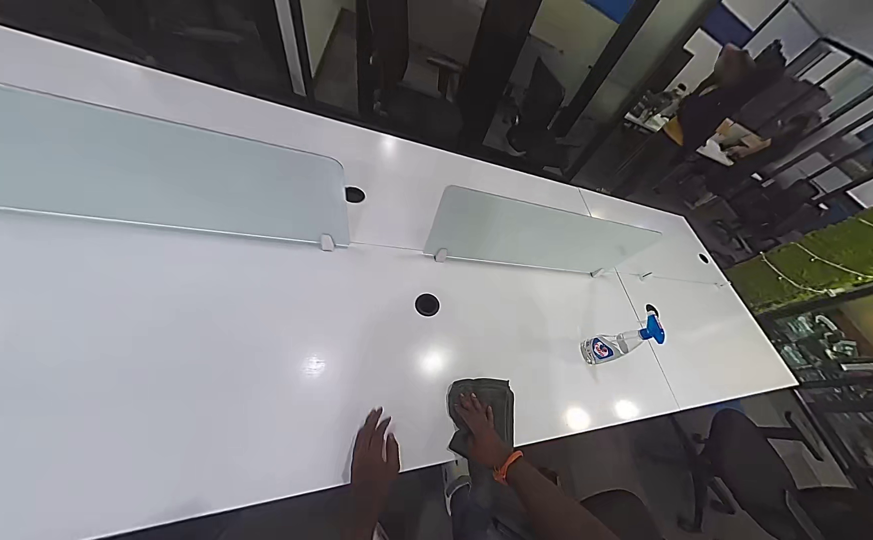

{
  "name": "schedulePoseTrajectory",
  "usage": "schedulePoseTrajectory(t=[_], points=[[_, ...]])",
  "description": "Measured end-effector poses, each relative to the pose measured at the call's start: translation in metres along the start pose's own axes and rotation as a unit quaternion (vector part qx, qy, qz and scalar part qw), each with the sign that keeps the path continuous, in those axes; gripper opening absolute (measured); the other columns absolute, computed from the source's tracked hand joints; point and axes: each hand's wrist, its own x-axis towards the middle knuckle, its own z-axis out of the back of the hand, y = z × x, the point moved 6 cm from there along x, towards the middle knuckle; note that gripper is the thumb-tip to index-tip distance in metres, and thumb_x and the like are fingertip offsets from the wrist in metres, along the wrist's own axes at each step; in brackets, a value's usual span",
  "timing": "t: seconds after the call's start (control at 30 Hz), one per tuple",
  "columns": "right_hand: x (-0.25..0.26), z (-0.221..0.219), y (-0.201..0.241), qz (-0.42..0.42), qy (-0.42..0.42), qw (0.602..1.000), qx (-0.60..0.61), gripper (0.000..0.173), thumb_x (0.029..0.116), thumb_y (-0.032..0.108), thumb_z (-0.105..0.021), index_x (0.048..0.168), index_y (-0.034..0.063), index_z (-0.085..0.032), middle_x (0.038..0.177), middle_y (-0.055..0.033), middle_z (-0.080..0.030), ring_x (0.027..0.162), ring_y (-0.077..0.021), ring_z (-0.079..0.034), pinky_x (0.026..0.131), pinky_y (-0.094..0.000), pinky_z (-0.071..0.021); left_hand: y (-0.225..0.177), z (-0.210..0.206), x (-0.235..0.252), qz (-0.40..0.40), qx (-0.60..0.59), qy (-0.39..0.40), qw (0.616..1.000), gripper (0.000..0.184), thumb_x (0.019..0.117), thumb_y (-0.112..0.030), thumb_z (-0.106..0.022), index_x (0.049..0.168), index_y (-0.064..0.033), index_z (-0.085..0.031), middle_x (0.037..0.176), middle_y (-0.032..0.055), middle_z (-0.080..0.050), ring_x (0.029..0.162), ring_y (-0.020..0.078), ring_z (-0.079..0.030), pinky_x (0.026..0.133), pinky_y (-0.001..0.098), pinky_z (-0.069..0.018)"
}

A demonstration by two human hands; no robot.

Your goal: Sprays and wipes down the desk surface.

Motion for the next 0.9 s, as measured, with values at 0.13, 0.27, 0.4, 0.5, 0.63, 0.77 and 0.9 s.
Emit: schedulePoseTrajectory(t=[0.13, 0.27, 0.4, 0.5, 0.63, 0.77, 0.9], points=[[0.017, -0.005, 0.051, 0.066, 0.122, 0.990, -0.026, 0.077, 0.0838, -0.006, -0.058, 0.156, 0.0181, -0.045, 0.168, -0.0017, -0.032, 0.158, -0.0333, -0.016, 0.121, -0.0713, -0.0181, 0.025, 0.051, -0.085, 0.128, -0.006, -0.045, 0.991, 0.050, 0.0970, -0.022, -0.048, 0.136, 0.0076, -0.056, 0.150, 0.0257, -0.050, 0.144, 0.0390, -0.044, 0.120, 0.0502, -0.0348], [0.037, -0.029, 0.124, 0.135, 0.172, 0.973, -0.077, 0.067, 0.0902, -0.002, -0.057, 0.154, 0.0149, -0.047, 0.166, -0.0062, -0.034, 0.157, -0.0342, -0.019, 0.124, -0.0649, -0.0176, 0.046, 0.106, -0.126, 0.228, 0.040, -0.066, 0.971, 0.055, 0.0963, -0.012, -0.052, 0.148, 0.0046, -0.046, 0.156, 0.0231, -0.044, 0.147, 0.0375, -0.041, 0.120, 0.0514, -0.0351], [0.054, -0.069, 0.168, 0.189, 0.174, 0.958, -0.124, 0.063, 0.0910, 0.003, -0.060, 0.152, 0.0153, -0.050, 0.166, -0.0065, -0.035, 0.157, -0.0356, -0.019, 0.123, -0.0656, -0.0173, 0.069, 0.146, -0.152, 0.271, 0.071, -0.062, 0.958, 0.053, 0.0974, -0.013, -0.049, 0.148, 0.0015, -0.047, 0.157, 0.0193, -0.044, 0.149, 0.0342, -0.038, 0.122, 0.0498, -0.0323], [0.058, -0.082, 0.189, 0.236, 0.206, 0.939, -0.143, 0.063, 0.0917, -0.002, -0.059, 0.152, 0.0152, -0.050, 0.167, -0.0038, -0.034, 0.157, -0.0320, -0.022, 0.123, -0.0648, -0.0193, 0.081, 0.160, -0.150, 0.270, 0.084, -0.073, 0.956, 0.051, 0.0968, -0.012, -0.048, 0.146, 0.0024, -0.050, 0.156, 0.0183, -0.046, 0.150, 0.0339, -0.037, 0.122, 0.0483, -0.0320], [0.043, -0.083, 0.183, 0.251, 0.219, 0.912, -0.239, 0.074, 0.0895, 0.021, -0.067, 0.158, 0.0285, -0.040, 0.171, 0.0029, -0.024, 0.158, -0.0252, -0.017, 0.123, -0.0646, -0.0139, 0.081, 0.162, -0.147, 0.286, 0.063, -0.075, 0.953, 0.050, 0.0958, -0.008, -0.050, 0.144, 0.0046, -0.051, 0.156, 0.0197, -0.045, 0.149, 0.0348, -0.038, 0.122, 0.0486, -0.0322], [0.048, -0.095, 0.168, 0.263, 0.174, 0.904, -0.289, 0.066, 0.0985, 0.065, -0.043, 0.158, 0.0371, -0.037, 0.172, 0.0056, -0.019, 0.159, -0.0227, -0.012, 0.124, -0.0660, -0.0083, 0.082, 0.143, -0.128, 0.230, 0.078, -0.076, 0.967, 0.046, 0.0957, -0.008, -0.050, 0.140, -0.0009, -0.058, 0.155, 0.0133, -0.050, 0.148, 0.0311, -0.041, 0.122, 0.0502, -0.0336], [0.062, -0.101, 0.157, 0.302, 0.148, 0.900, -0.276, 0.058, 0.1007, 0.055, -0.040, 0.156, 0.0387, -0.040, 0.171, 0.0098, -0.022, 0.159, -0.0186, -0.013, 0.124, -0.0650, -0.0069, 0.067, 0.126, -0.097, 0.129, 0.100, -0.045, 0.986, 0.044, 0.0959, -0.008, -0.050, 0.137, -0.0003, -0.062, 0.151, 0.0140, -0.054, 0.145, 0.0314, -0.046, 0.119, 0.0509, -0.0370]])
